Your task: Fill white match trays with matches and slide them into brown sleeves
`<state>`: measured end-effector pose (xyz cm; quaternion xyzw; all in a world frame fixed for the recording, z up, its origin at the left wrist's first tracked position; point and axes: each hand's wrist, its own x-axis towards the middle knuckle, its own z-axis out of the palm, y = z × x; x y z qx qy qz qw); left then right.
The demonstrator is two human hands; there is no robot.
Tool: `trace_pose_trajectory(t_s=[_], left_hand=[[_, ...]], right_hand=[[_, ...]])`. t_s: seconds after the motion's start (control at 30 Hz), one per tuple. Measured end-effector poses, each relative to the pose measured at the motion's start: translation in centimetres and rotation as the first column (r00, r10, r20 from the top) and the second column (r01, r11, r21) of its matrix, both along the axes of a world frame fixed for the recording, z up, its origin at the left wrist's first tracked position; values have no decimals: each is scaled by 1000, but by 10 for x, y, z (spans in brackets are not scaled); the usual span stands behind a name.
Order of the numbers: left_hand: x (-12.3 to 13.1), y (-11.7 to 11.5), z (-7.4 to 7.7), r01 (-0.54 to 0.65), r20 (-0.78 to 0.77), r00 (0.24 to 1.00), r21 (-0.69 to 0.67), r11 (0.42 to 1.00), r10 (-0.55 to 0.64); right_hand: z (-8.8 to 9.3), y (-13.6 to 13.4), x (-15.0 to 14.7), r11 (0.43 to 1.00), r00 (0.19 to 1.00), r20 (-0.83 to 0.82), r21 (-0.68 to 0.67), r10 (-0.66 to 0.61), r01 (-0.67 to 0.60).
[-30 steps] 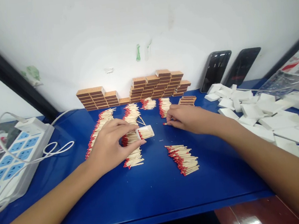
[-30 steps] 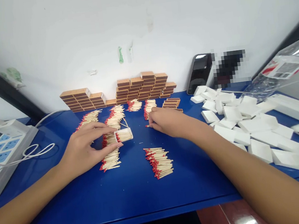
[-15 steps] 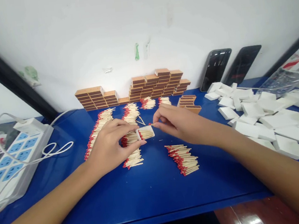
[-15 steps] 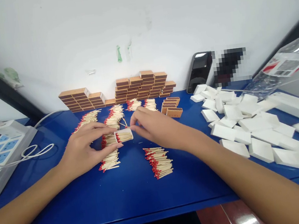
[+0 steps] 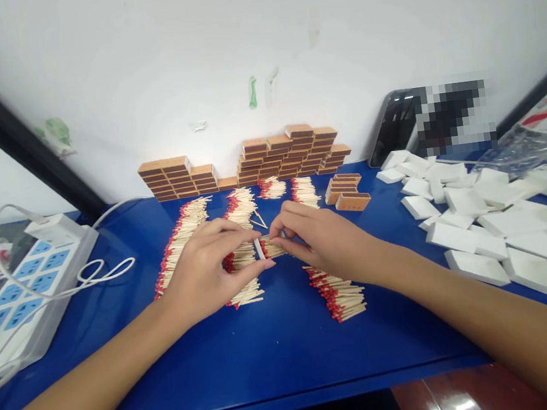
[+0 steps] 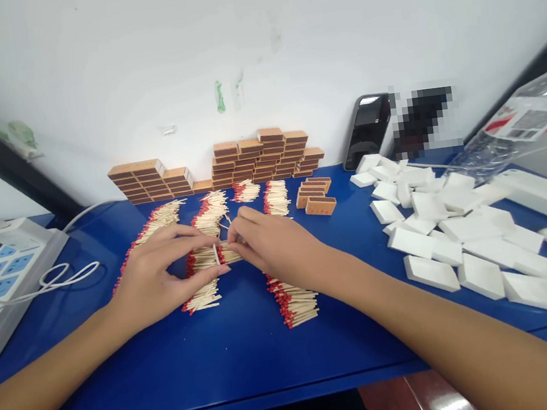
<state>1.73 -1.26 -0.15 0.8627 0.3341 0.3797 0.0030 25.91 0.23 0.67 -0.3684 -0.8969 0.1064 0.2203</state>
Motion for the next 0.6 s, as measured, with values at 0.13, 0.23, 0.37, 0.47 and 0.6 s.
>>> trace_pose_trajectory(t_s=[0.13,0.23,0.37,0.47,0.6], left_hand=[[-1,1,0,-29,-16,999,-18,999,28],[-2,1,1,-45,-16,999,-31,999,45],[-3,2,1,-49,-6,999,-24,999,48],[-4,2,2,-35,1,999,-23,999,35],[-6,2,2,-24,-10,1000,-20,1000,24]], right_hand=[[7,3,8,997,999,-40,71,-8,11],[14,10,19,990,997,-50,129,-54,60],[19,18,29,980,990,-42,141,-133,137],[18,22,33,977,986,0,129,-169,167],[21,30,46,942,937,154,173,-315,288]])
